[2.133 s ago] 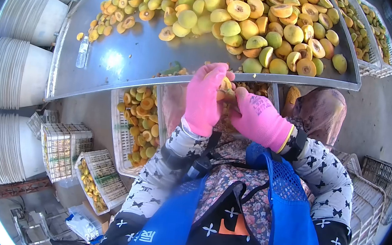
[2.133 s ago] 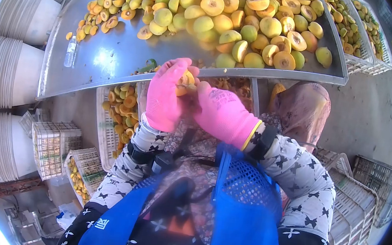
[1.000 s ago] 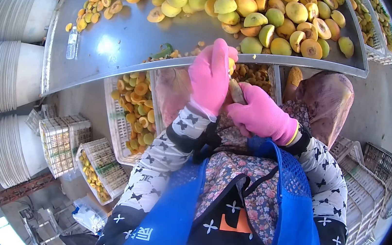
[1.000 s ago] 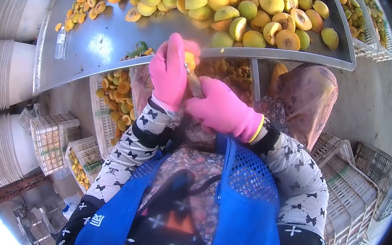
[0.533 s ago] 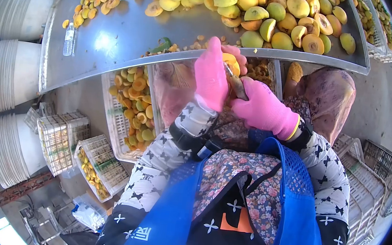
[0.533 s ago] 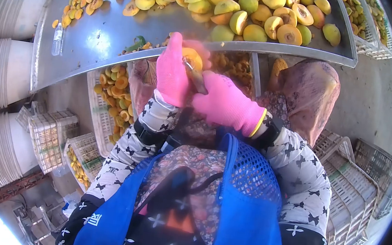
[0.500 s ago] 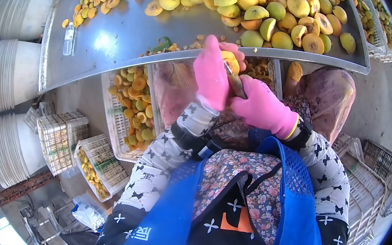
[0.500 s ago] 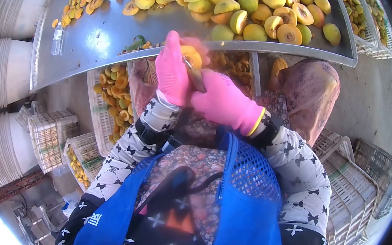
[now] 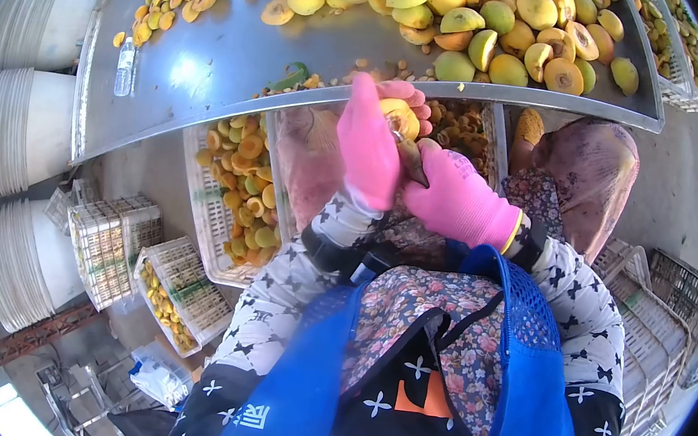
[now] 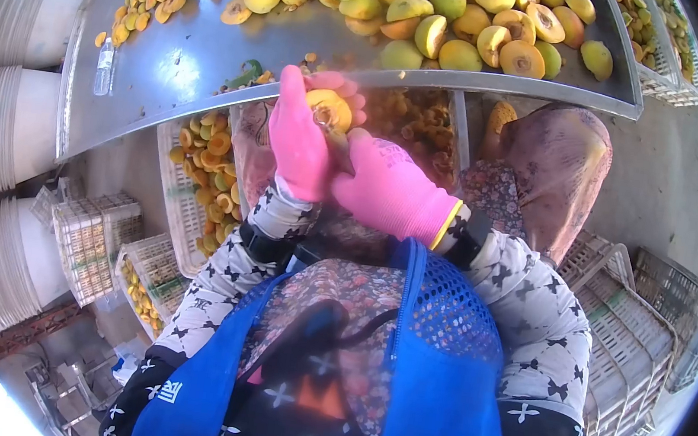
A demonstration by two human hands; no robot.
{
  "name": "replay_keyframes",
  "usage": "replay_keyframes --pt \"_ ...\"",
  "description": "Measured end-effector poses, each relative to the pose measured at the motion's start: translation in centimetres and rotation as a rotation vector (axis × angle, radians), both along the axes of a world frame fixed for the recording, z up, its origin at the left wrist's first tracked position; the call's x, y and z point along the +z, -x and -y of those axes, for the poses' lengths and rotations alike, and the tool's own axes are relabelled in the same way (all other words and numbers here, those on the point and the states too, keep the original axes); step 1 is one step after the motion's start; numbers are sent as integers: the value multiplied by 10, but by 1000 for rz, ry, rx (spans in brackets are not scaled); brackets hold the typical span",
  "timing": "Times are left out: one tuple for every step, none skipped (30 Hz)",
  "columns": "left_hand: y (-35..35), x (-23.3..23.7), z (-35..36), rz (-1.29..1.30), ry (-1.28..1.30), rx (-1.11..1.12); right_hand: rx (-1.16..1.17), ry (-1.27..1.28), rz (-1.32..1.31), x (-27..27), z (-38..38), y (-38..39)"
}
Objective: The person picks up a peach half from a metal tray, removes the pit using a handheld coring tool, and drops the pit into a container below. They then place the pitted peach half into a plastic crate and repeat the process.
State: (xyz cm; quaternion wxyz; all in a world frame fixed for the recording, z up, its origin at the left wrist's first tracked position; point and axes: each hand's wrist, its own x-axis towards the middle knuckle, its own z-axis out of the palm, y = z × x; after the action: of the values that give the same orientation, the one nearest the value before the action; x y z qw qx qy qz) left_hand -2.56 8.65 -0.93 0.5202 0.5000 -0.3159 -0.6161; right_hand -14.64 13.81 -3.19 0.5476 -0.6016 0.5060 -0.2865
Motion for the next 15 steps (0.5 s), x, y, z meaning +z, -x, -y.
replay_keyframes --pt "0 0 1 -41 -36 17 -25 163 -97 -5 -1 -4" --pt "-3 0 4 -24 -27 -107 -53 327 -197 -8 -1 -4" --pt "-12 -1 6 -7 -20 -230 4 225 -167 -9 -3 3" --pt "-17 -2 7 10 -16 -350 33 -15 -71 8 -1 8" --pt "-17 1 8 4 -77 -343 64 -255 25 29 3 13" --pt "-14 9 10 0 -136 -341 89 -493 121 41 5 16" --pt "-13 14 11 -5 -200 -338 135 -566 289 41 6 19" --pt "-16 16 14 77 -30 -425 182 -632 455 39 10 26" --pt "-19 19 17 160 143 -508 231 -695 621 37 12 31" --pt "-24 21 20 247 318 -586 277 -715 683 33 11 31" --pt "-28 21 22 121 179 -633 321 -731 746 31 12 29" --pt "-31 19 23 -9 37 -679 371 -763 723 33 9 28" --pt "-32 19 25 -143 -103 -720 422 -793 699 40 7 26" --pt "-32 20 24 -68 -105 -658 451 -816 676 47 6 21" --pt "-32 24 19 7 -113 -595 393 -797 672 45 2 20"
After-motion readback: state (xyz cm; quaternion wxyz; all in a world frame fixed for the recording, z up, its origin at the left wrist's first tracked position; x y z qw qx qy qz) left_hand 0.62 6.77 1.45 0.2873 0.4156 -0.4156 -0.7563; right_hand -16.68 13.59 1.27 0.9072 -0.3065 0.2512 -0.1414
